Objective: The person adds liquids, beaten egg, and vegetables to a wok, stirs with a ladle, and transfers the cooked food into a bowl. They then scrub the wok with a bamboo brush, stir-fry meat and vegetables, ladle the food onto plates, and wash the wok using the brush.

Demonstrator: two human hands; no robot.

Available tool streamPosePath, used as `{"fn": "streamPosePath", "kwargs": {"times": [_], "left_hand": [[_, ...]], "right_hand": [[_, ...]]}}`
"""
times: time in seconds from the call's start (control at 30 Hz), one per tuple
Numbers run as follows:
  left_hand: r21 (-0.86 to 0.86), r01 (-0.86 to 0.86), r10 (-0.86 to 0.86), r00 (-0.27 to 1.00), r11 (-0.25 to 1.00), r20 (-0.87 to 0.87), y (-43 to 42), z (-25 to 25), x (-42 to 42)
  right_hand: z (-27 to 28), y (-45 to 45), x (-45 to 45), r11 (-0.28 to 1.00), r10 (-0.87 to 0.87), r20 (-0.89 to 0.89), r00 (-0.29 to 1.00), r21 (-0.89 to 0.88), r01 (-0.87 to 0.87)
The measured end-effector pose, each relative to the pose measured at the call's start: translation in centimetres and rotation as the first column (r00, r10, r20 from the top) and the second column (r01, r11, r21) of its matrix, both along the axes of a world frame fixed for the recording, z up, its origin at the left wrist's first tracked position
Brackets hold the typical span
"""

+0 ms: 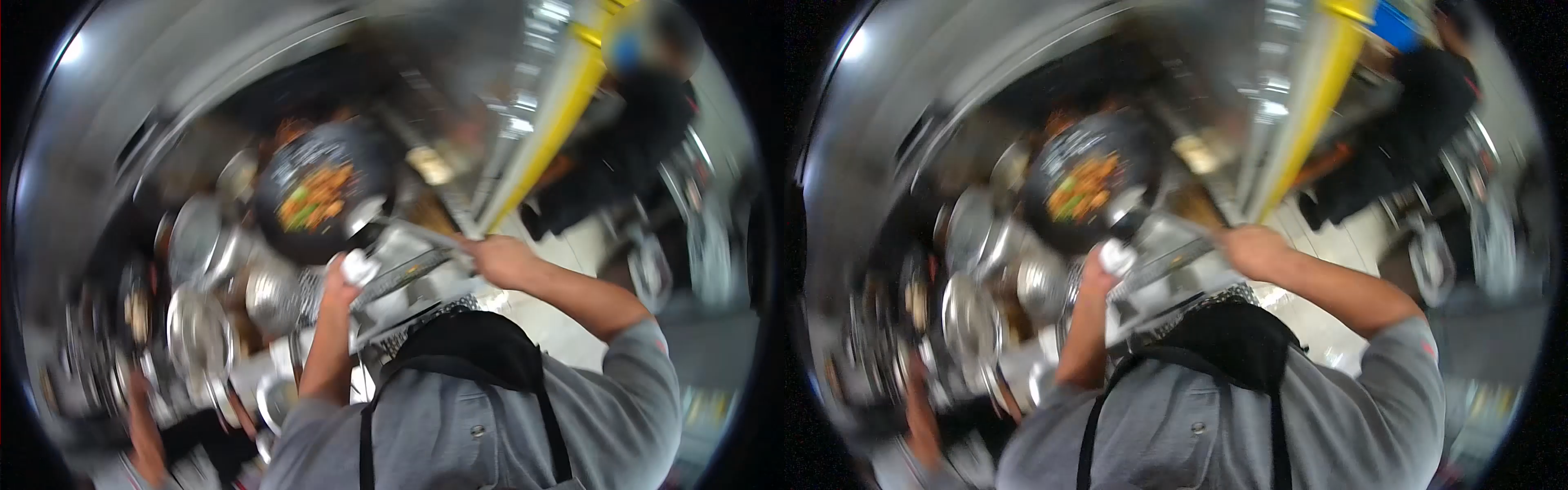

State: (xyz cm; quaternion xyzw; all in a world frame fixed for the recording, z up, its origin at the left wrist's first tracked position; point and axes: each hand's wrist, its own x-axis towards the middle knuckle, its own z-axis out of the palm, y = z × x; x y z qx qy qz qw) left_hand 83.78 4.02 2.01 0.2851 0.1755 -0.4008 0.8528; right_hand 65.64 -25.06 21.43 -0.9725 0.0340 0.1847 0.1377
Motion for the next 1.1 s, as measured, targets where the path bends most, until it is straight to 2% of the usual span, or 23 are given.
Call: {"fn": "streamPosePath", "kwargs": {"times": [0.07,0.1,0.13,0.23,0.3,0.33,0.4,0.47,0.53,0.57,0.63,0.67,0.73,0.77,0.8,0.87,0.93,0.97,1.0,1.07,1.1], "left_hand": [[-0.312,0.106,-0.106,0.994,0.944,0.016,-0.2,2.1,-1.7],[-0.181,0.07,-0.072,0.997,0.981,-0.005,-0.8,5.0,-3.3],[-0.049,0.057,-0.058,0.998,0.997,-0.028,-1.4,7.1,-4.3],[-0.035,-0.033,0.033,0.999,0.999,0.0,-1.9,6.2,-4.3],[-0.018,-0.121,0.122,0.99,0.992,0.076,-1.8,2.2,-5.2],[0.145,-0.148,0.16,0.984,0.978,-0.076,-2.0,5.0,-7.6],[0.101,-0.086,0.085,0.996,0.991,0.013,-1.2,3.7,-11.3],[0.063,-0.075,0.075,0.997,0.995,0.003,-0.6,4.5,-9.5],[-0.063,-0.063,0.059,0.996,0.996,-0.067,0.6,5.7,-7.0],[-0.072,-0.036,0.035,0.999,0.997,-0.026,0.8,4.4,-4.6],[-0.095,0.046,-0.04,0.997,0.994,0.059,1.1,2.7,-3.2],[0.023,0.05,-0.051,0.998,0.998,0.023,0.5,5.1,-3.9],[-0.185,0.085,-0.1,0.992,0.979,-0.075,0.4,7.0,-4.6],[-0.046,0.053,-0.055,0.996,0.998,-0.064,0.1,8.5,-4.7],[0.018,0.0,0.002,0.995,1.0,-0.098,0.0,8.6,-4.8],[-0.081,-0.013,0.015,1.0,0.997,0.019,0.1,2.5,-4.7],[0.053,-0.036,0.038,0.999,0.998,-0.023,0.0,4.0,-8.0],[-0.069,0.018,-0.019,1.0,0.997,-0.016,0.2,3.5,-8.7],[-0.064,-0.009,0.005,0.998,0.998,-0.065,0.1,6.1,-9.5],[0.042,-0.045,0.048,0.997,0.998,-0.065,0.1,6.8,-8.2],[0.031,-0.02,0.02,1.0,0.999,0.003,0.1,7.7,-7.5]], "right_hand": [[1.8,-0.5,1.5,0.992,0.127,0.108,0.986,-0.007,-0.127],[2.4,0.1,3.0,0.982,0.191,0.108,0.976,-0.018,-0.19],[2.6,0.5,4.1,0.984,0.18,0.1,0.979,-0.005,-0.18],[1.4,2.3,7.1,0.991,0.134,0.102,0.986,-0.007,-0.134],[-0.3,4.0,9.2,1.0,0.03,0.085,0.996,-0.001,-0.03],[-0.5,3.9,9.3,0.999,0.036,0.092,0.995,-0.001,-0.036],[-0.8,3.0,8.8,0.972,0.092,0.417,0.904,0.159,-0.172],[1.9,2.4,7.8,0.981,0.064,0.366,0.928,0.148,-0.126],[3.2,1.4,6.0,0.969,0.135,0.313,0.94,0.156,-0.191],[4.4,1.6,5.0,0.97,0.132,0.304,0.944,0.158,-0.186],[7.7,2.2,3.6,0.994,0.111,-0.013,0.994,0.015,-0.111],[9.6,3.5,3.3,0.997,0.079,-0.096,0.992,-0.02,-0.081],[7.3,3.7,3.4,0.983,0.144,-0.042,0.989,-0.108,-0.148],[6.2,4.3,4.2,0.985,0.134,-0.047,0.99,-0.107,-0.138],[5.3,5.5,5.6,0.992,0.086,-0.045,0.995,-0.088,-0.09],[2.5,5.6,6.5,0.996,0.041,-0.04,0.998,-0.075,-0.044],[0.4,4.1,7.3,0.985,0.116,0.26,0.958,0.094,-0.145],[3.7,5.1,6.8,0.968,-0.083,0.081,0.993,0.241,0.061],[4.5,4.7,7.2,0.967,-0.091,0.079,0.993,0.243,0.07],[5.0,3.5,8.1,0.765,-0.333,-0.222,0.917,0.505,0.4],[4.8,3.2,8.6,0.757,-0.336,-0.221,0.915,0.515,0.402]]}}
